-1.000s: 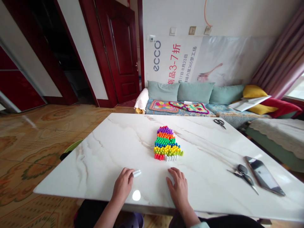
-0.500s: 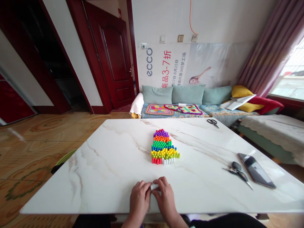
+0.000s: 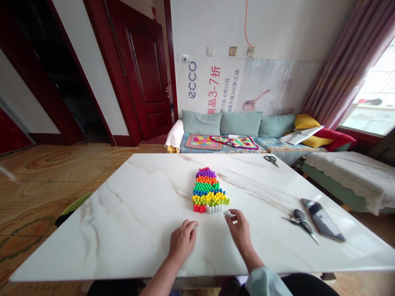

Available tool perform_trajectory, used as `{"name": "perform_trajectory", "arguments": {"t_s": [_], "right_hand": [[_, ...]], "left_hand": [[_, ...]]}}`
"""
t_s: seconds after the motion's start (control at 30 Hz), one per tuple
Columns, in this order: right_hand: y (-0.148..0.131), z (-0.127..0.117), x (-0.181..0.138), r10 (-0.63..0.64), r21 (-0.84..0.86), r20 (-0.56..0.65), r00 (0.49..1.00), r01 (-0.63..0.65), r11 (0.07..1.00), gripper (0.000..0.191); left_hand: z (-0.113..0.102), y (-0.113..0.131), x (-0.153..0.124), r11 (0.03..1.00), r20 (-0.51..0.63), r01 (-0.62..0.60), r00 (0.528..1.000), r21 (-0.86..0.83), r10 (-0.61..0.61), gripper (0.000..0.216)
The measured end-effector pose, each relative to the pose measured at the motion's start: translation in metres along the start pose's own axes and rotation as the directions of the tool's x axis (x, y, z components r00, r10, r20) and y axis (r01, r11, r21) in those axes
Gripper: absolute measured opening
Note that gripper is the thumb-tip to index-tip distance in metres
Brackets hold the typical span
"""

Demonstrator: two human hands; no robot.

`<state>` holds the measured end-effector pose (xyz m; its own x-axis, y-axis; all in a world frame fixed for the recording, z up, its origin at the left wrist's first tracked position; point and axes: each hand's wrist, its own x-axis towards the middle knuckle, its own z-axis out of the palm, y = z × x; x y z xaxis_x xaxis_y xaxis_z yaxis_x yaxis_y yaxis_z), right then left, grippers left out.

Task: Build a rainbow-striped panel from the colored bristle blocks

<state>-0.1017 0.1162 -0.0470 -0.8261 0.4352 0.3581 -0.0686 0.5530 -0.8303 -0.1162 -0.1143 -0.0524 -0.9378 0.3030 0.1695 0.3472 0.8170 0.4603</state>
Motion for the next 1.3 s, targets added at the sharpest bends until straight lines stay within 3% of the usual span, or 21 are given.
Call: {"name": "perform_trajectory", "arguments": {"t_s": [0.1,0.27,0.43,0.63,0.83,1.1,1.3], "right_hand": [[0.019,-0.011,0.031,-0.032,-0.185,0.023,0.999,0.035,0.982,0.021],[0.031,0.001,0.045,-0.007,-0.336,0.122,0.992,0.048,0.941,0.025],[0.038,0.013,0.038,-0.014,-0.270,0.102,0.995,0.041,0.962,0.025],[0.044,0.014,0.028,-0.032,-0.209,-0.037,0.999,0.023,0.978,0.024],[0.041,0.017,0.028,-0.032,-0.223,-0.010,0.999,0.029,0.974,0.023],[0.045,0.015,0.037,-0.031,-0.229,-0.103,0.994,0.006,0.973,0.045],[0.040,0.019,0.041,0.013,-0.199,-0.029,0.999,-0.019,0.980,0.057]], "left_hand": [[0.003,0.000,-0.002,0.999,-0.006,-0.026,1.000,0.045,0.026,0.027],[0.004,-0.002,-0.002,0.998,-0.026,-0.035,0.999,0.053,0.036,0.025],[0.005,-0.004,-0.002,0.998,-0.032,-0.043,0.999,0.046,0.044,0.025],[0.004,-0.003,-0.002,0.999,-0.017,-0.030,0.999,0.027,0.031,0.024],[0.002,-0.001,-0.002,0.999,-0.013,-0.031,0.999,0.017,0.031,0.025],[0.004,-0.003,-0.001,0.999,-0.030,-0.040,0.999,0.010,0.041,0.025],[0.004,-0.003,-0.001,0.999,-0.041,-0.043,0.998,0.018,0.044,0.024]]}}
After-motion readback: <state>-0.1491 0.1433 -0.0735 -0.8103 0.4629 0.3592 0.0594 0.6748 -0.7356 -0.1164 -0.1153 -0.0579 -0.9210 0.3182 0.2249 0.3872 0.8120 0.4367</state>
